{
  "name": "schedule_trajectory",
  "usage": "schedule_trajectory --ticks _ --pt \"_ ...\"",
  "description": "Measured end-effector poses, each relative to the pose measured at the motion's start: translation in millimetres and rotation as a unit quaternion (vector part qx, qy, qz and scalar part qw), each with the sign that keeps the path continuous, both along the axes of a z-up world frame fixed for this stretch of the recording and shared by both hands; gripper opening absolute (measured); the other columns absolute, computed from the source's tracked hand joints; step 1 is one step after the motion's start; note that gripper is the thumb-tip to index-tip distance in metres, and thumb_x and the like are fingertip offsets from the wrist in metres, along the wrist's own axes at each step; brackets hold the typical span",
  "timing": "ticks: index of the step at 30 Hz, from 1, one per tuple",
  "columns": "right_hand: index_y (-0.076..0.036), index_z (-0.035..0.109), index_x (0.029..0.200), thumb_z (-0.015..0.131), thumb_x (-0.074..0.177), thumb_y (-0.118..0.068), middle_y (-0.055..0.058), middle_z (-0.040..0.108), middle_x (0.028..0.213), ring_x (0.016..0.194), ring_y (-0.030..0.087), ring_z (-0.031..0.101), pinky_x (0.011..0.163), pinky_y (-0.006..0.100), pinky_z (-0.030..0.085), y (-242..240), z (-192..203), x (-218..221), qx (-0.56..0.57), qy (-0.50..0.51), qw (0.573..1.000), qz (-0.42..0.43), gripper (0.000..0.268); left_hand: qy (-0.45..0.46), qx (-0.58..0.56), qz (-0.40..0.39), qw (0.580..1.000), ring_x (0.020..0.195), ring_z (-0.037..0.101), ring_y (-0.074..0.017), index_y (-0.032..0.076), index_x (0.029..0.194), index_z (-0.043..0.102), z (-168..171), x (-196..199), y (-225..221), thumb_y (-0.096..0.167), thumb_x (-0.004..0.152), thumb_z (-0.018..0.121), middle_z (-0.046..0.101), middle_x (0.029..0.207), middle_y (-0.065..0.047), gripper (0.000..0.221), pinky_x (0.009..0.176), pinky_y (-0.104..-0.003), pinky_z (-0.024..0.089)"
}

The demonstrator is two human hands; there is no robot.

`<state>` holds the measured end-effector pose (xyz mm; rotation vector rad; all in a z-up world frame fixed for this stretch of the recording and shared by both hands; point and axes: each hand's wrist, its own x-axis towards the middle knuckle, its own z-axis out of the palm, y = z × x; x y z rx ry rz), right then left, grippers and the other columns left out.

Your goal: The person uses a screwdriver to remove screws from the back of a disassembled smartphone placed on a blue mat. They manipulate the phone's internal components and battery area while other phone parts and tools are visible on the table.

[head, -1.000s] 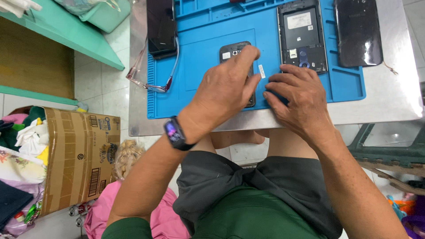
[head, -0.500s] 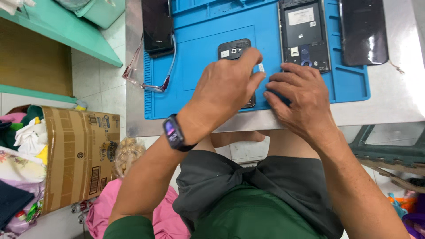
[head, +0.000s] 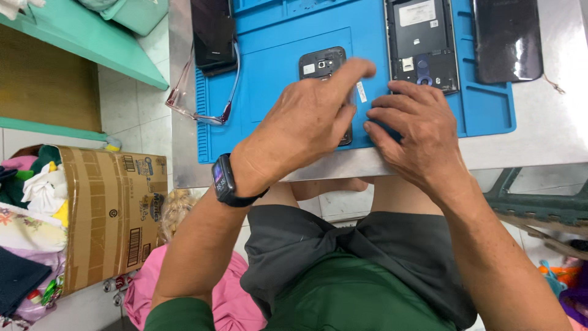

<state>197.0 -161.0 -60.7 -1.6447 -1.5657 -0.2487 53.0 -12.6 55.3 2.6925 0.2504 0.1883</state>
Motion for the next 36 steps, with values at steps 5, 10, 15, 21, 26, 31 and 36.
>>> schedule_trajectory --ticks 5,10,15,21,26,31,36 --pt "-0.006 0.082 0.101 0.081 0.102 -0.011 0.009 0.081 0.11 0.124 0.037 0.073 0.1 0.05 0.051 0.8 -4.0 1.4 0.005 -0.008 1.0 0.003 0.005 -0.035 0.125 0.062 0.99 0.046 0.052 -0.0365 0.012 0.123 0.055 -18.8 6.5 -0.5 0.023 0.103 0.074 0.058 0.059 -0.005 0.029 0.04 -0.049 0.035" --pt "-0.005 0.083 0.101 0.083 0.102 -0.011 0.01 0.082 0.11 0.125 0.037 0.072 0.099 0.05 0.051 -0.1 -2.6 2.9 0.01 -0.014 1.0 0.0 0.006 0.028 -0.013 -0.017 0.999 0.05 0.041 -0.0358 0.014 0.14 0.044 -1.5 4.9 -0.8 0.0 0.102 0.053 0.046 0.061 -0.011 0.042 0.049 -0.048 0.029" --pt "-0.006 0.082 0.1 0.081 0.102 -0.01 0.008 0.081 0.109 0.123 0.037 0.073 0.101 0.048 0.05 0.2 -4.2 2.2 0.011 -0.005 1.0 -0.001 0.004 -0.013 0.15 0.07 0.986 0.05 0.058 -0.0364 0.014 0.136 0.053 -23.2 12.2 -0.8 0.028 0.106 0.073 0.063 0.062 -0.004 0.039 0.041 -0.05 0.039" --pt "-0.006 0.082 0.1 0.082 0.101 -0.01 0.008 0.081 0.109 0.124 0.036 0.072 0.1 0.048 0.05 0.0 -3.3 1.5 0.004 -0.002 1.0 0.001 0.005 0.002 0.106 0.059 0.993 0.046 0.051 -0.0415 0.013 0.132 0.055 -17.3 6.7 -1.0 0.022 0.104 0.073 0.057 0.059 -0.01 0.034 0.042 -0.053 0.038" --pt "-0.005 0.082 0.102 0.081 0.103 -0.012 0.009 0.081 0.109 0.124 0.037 0.072 0.099 0.049 0.05 -0.5 -1.8 2.7 0.005 -0.008 1.0 0.001 0.007 -0.006 0.067 0.035 0.997 0.056 0.057 -0.039 0.013 0.141 0.047 -7.5 4.0 -1.9 0.014 0.104 0.066 0.064 0.072 -0.008 0.041 0.047 -0.05 0.038" --pt "-0.005 0.082 0.101 0.083 0.101 -0.011 0.008 0.081 0.109 0.124 0.035 0.072 0.1 0.047 0.05 0.1 0.3 0.6 0.0 -0.002 1.0 0.002 0.006 0.016 0.07 0.039 0.997 0.058 0.061 -0.0426 0.015 0.145 0.049 -15.8 1.9 1.9 0.013 0.106 0.066 0.066 0.069 -0.012 0.043 0.05 -0.053 0.044" --pt "-0.005 0.084 0.103 0.085 0.099 -0.011 0.01 0.082 0.108 0.124 0.036 0.072 0.101 0.049 0.051 1.3 -2.9 2.8 0.006 0.0 1.0 0.004 0.007 -0.031 0.013 0.073 0.997 0.061 0.06 -0.0368 0.014 0.143 0.052 -18.8 -1.1 10.0 0.014 0.105 0.067 0.072 0.076 -0.007 0.042 0.058 -0.048 0.046"
